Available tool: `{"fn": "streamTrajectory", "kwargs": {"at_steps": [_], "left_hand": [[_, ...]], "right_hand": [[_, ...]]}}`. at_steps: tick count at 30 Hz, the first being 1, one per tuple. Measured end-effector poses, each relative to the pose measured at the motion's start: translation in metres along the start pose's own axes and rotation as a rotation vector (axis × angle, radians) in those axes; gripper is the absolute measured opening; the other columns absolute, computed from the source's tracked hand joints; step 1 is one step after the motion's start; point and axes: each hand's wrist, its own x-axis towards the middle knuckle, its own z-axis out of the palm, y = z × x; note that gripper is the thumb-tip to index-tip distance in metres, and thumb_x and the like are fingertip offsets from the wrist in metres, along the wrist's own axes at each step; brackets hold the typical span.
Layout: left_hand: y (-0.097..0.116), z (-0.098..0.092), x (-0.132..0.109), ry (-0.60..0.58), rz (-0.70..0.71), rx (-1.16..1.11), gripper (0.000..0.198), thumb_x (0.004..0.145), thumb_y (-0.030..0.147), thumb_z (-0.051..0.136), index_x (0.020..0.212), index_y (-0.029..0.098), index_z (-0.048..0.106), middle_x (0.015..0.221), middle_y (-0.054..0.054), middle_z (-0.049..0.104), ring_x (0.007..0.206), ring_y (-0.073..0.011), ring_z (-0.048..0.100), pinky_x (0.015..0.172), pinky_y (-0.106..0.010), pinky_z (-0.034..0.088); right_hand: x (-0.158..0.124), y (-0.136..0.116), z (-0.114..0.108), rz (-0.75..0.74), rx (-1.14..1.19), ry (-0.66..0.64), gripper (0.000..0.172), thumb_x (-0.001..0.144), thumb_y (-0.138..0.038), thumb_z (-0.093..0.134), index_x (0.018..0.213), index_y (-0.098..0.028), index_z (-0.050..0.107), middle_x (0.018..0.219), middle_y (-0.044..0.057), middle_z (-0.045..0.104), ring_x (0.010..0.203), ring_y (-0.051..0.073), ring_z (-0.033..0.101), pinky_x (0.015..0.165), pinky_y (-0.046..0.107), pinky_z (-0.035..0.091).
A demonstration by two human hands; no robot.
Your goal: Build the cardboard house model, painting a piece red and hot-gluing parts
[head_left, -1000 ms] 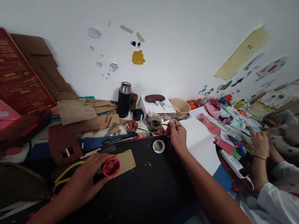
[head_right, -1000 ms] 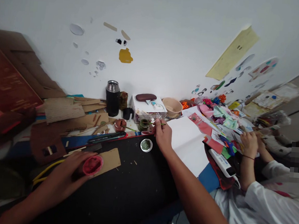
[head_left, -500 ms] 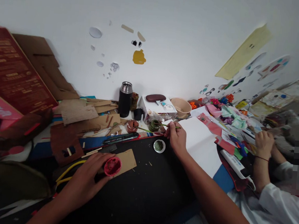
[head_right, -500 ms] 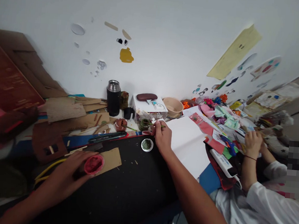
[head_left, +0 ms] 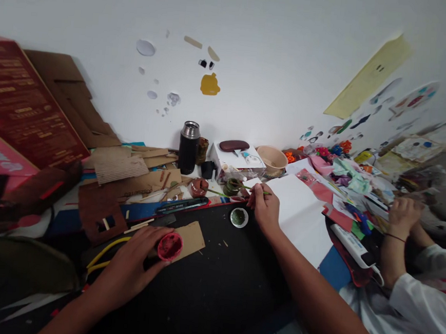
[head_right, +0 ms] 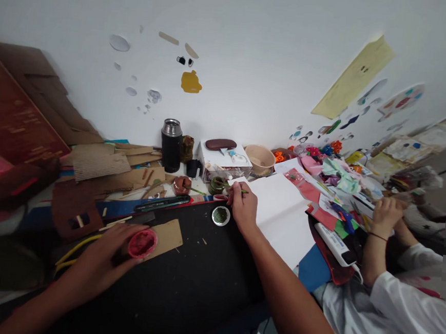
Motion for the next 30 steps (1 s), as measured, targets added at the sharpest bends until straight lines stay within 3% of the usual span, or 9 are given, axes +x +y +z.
{"fn": "streamTrajectory", "kwargs": {"at_steps": [12, 18, 24, 30], "left_hand": [[-0.001, 0.002, -0.001, 0.04, 0.015, 0.028, 0.048, 0.096, 0.033, 0.068, 0.142, 0.028, 0.058, 0.136, -0.01, 0.072, 0.125, -0.0319, 0.068, 0.104, -0.047, 0.057], [-0.002, 0.002, -0.002, -0.001, -0.02, 0.011, 0.049, 0.097, 0.032, 0.068, 0.143, 0.028, 0.056, 0.138, -0.01, 0.07, 0.127, -0.0327, 0.067, 0.106, -0.05, 0.055], [-0.001, 0.002, -0.001, 0.004, -0.02, -0.002, 0.045, 0.097, 0.032, 0.067, 0.141, 0.027, 0.058, 0.135, -0.011, 0.071, 0.125, -0.0324, 0.067, 0.104, -0.049, 0.057], [-0.002, 0.004, -0.001, 0.012, -0.016, 0.01, 0.047, 0.096, 0.034, 0.069, 0.141, 0.027, 0.058, 0.137, -0.011, 0.071, 0.126, -0.0325, 0.067, 0.106, -0.05, 0.056]], "right_hand": [[-0.007, 0.0, 0.0, -0.023, -0.099, -0.044, 0.044, 0.11, -0.056, 0.043, 0.083, -0.026, 0.06, 0.057, -0.001, 0.064, 0.058, 0.021, 0.064, 0.06, 0.031, 0.047], [-0.01, -0.001, 0.0, -0.033, -0.14, -0.064, 0.044, 0.11, -0.055, 0.042, 0.083, -0.026, 0.061, 0.06, -0.001, 0.065, 0.059, 0.021, 0.065, 0.062, 0.031, 0.046], [-0.008, -0.002, -0.006, -0.017, -0.029, -0.006, 0.041, 0.109, -0.056, 0.047, 0.088, -0.024, 0.064, 0.061, -0.001, 0.064, 0.059, 0.02, 0.063, 0.06, 0.03, 0.046], [-0.012, -0.007, -0.006, -0.007, 0.014, -0.053, 0.044, 0.108, -0.059, 0.049, 0.084, -0.024, 0.064, 0.061, -0.001, 0.063, 0.058, 0.02, 0.06, 0.058, 0.03, 0.045]]}}
